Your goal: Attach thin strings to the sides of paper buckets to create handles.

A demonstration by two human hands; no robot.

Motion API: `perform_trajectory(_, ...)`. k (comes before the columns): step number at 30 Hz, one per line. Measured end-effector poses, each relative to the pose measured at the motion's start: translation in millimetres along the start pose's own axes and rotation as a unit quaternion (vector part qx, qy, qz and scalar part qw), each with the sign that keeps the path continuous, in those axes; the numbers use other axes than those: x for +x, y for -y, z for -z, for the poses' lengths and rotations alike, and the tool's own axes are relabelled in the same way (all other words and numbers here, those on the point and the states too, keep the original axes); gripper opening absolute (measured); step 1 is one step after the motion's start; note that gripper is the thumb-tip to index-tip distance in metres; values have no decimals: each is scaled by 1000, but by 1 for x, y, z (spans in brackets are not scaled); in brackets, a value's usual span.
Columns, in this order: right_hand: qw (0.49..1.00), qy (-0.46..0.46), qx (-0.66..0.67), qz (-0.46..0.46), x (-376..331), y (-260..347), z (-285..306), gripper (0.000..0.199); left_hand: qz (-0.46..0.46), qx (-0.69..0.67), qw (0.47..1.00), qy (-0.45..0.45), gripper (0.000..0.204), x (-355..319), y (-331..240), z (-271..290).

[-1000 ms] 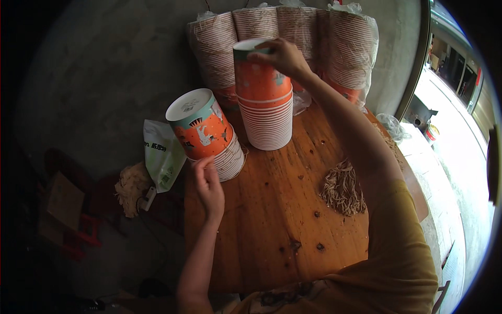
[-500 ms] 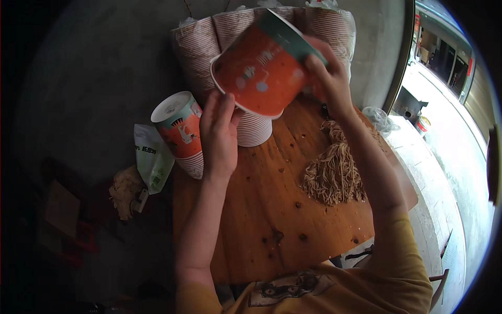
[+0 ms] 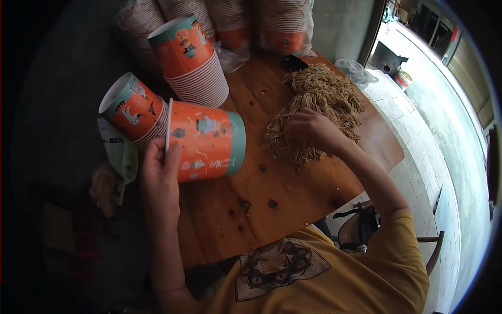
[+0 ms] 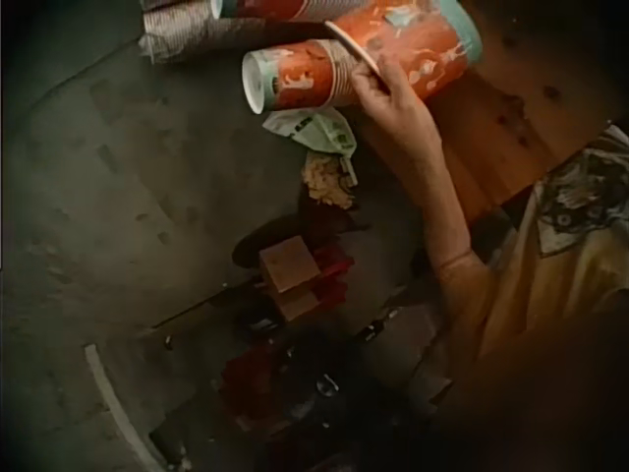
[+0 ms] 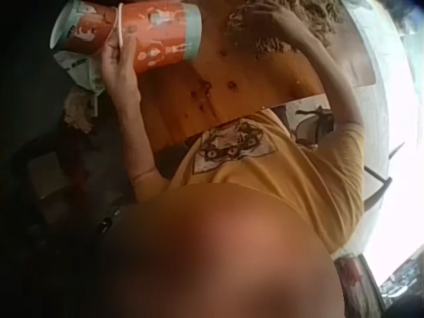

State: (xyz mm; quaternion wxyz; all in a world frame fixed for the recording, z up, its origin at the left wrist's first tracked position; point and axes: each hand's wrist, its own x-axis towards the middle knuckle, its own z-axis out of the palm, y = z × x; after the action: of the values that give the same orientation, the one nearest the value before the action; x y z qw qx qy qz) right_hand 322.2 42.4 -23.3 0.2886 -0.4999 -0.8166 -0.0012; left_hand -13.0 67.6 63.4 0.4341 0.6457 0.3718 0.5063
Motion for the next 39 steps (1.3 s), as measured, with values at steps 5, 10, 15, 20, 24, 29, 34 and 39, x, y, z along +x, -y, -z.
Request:
perform_trajectory(5,984,86,-123,98,7,-1,-6,14,8,19,999,32,11,-16,12,-5)
perform_trajectory(10,975,103,-128,147,19,-5,1,13,46,30,997,62,10,-22,15,-4)
perform_trajectory(15,986,55,153,33,34,17,13,6,55,16,997,49,10,-23,14,2)
perform_trajectory(20,970,34,229,-74,54,68,27,9,75,-29,995,63,11,-24,11,9)
perform_trajectory(24,940,37,328,-86,66,107,28,13,103,-60,990,75,15,-24,10,14)
perform_trajectory(29,935,-11,345,-83,65,143,8,11,113,-88,986,83,20,-23,13,14)
perform_trajectory(34,896,-53,419,-136,65,151,-19,13,119,-108,982,94,25,-23,10,13)
perform_trajectory(39,914,-139,368,-96,69,159,-26,12,138,-119,978,100,28,-24,8,12)
